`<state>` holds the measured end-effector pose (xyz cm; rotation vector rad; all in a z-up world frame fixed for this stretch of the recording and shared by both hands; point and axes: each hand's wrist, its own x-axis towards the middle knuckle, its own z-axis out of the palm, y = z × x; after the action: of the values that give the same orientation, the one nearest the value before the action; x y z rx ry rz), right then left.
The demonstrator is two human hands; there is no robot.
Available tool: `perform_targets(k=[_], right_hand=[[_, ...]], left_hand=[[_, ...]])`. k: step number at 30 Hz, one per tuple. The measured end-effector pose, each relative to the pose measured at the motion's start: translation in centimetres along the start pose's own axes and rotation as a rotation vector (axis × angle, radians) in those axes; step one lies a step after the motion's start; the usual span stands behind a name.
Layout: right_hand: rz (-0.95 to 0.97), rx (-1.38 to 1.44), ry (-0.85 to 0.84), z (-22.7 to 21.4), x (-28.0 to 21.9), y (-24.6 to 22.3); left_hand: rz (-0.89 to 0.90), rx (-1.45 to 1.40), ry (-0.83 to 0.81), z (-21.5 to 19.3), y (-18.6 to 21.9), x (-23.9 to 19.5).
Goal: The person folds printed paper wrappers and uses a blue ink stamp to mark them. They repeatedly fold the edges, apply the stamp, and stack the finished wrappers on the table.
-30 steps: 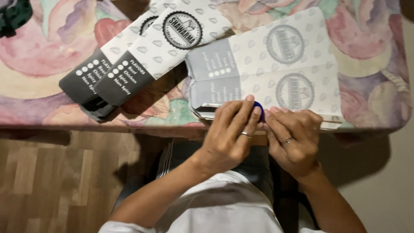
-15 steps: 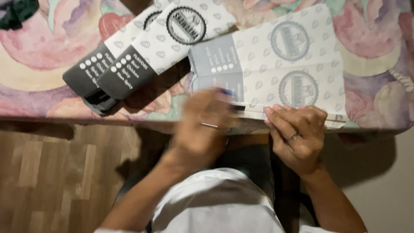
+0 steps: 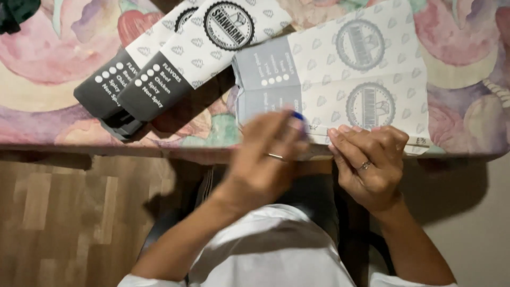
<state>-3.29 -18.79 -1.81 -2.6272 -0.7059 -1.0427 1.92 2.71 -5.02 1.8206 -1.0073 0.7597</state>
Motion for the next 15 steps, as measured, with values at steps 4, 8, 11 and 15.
perform_targets(k=[4, 8, 11, 15], right_hand=[[0.0, -0.023, -0.026, 0.1, -0.5, 0.4], [-0.013, -0.018, -0.005, 0.1, -0.2, 0.5], [-0.013, -0.02, -0.015, -0.1, -0.1, 0.4], [-0.013, -0.014, -0.036, -0.4, 0.6, 0.2]], left_hand=[[0.065, 0.1, -0.103, -0.9, -1.9, -1.5], [-0.087, 0.223, -0.022, -4.8, -4.4, -0.9], [-0.182, 0.239, -0.04, -5.0, -5.5, -1.7], [-0.244, 0.237, -0.159, -5.1, -5.6, -1.7]])
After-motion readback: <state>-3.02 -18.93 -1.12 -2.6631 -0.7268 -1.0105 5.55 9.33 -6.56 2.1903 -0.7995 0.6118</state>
